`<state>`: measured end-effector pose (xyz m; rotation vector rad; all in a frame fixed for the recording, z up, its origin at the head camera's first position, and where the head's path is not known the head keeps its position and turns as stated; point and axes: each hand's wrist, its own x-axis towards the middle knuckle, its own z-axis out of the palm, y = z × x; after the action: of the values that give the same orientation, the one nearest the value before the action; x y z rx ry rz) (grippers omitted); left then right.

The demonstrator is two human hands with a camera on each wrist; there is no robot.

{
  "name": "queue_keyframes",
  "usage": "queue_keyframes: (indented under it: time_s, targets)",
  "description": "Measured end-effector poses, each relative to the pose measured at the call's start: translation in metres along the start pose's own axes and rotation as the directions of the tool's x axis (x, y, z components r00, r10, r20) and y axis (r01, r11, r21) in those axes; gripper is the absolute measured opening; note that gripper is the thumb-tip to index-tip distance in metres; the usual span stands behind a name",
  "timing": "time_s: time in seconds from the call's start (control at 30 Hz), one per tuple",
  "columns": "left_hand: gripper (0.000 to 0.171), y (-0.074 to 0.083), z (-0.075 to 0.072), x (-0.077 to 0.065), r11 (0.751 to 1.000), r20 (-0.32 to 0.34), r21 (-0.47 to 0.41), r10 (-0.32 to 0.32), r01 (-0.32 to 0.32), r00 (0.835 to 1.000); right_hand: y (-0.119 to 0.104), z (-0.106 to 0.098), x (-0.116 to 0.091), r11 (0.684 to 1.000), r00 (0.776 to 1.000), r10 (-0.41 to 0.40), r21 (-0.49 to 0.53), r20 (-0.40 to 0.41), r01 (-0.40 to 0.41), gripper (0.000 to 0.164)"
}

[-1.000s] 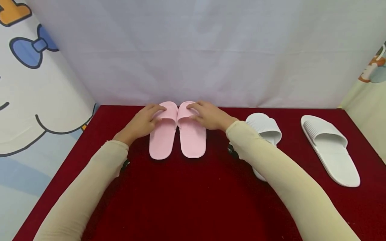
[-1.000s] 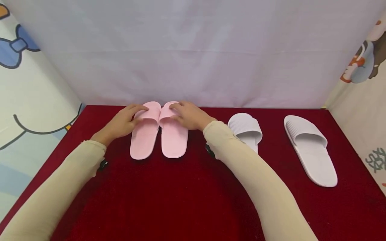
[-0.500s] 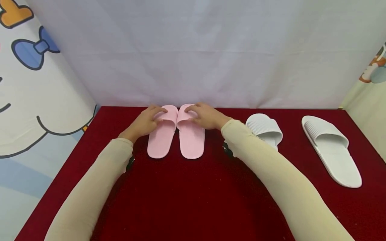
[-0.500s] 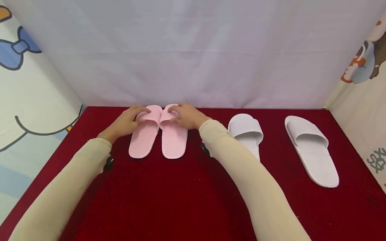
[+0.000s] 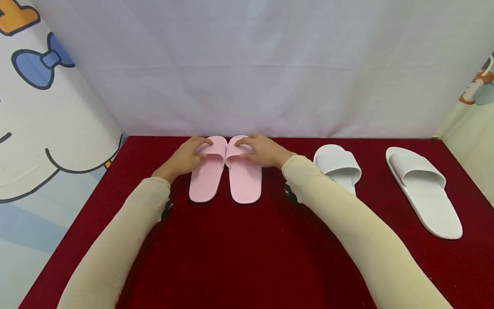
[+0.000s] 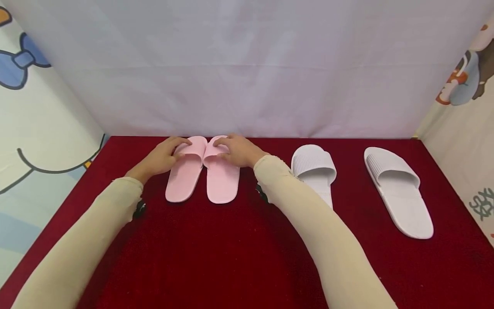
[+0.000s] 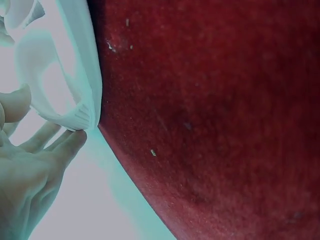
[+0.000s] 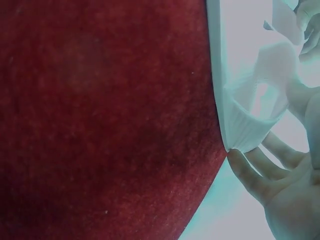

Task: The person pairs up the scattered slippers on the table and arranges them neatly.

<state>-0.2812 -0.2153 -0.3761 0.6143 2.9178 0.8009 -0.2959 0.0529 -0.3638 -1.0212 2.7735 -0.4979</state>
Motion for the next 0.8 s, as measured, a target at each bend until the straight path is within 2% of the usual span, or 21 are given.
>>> queue_keyframes:
  time_s: [0.4, 0.63, 0.8]
  targets:
    - [0.035, -0.003, 0.005, -0.001, 0.994, 0.022, -0.09, -0.067, 0.068, 0.998, -0.003, 0.011, -0.001, 0.992, 0.995, 0.097, 0.08, -0.009, -0.096, 0.045]
    - [0.036, -0.002, 0.007, -0.003, 0.994, 0.024, -0.081, -0.073, 0.074, 0.997, -0.004, 0.011, -0.002, 0.99, 0.994, 0.111, 0.088, -0.003, -0.11, 0.045]
    - [0.035, -0.001, 0.007, -0.003, 0.994, 0.02, -0.08, -0.072, 0.073, 0.997, -0.003, 0.01, -0.004, 0.993, 0.996, 0.086, 0.078, -0.016, -0.084, 0.045]
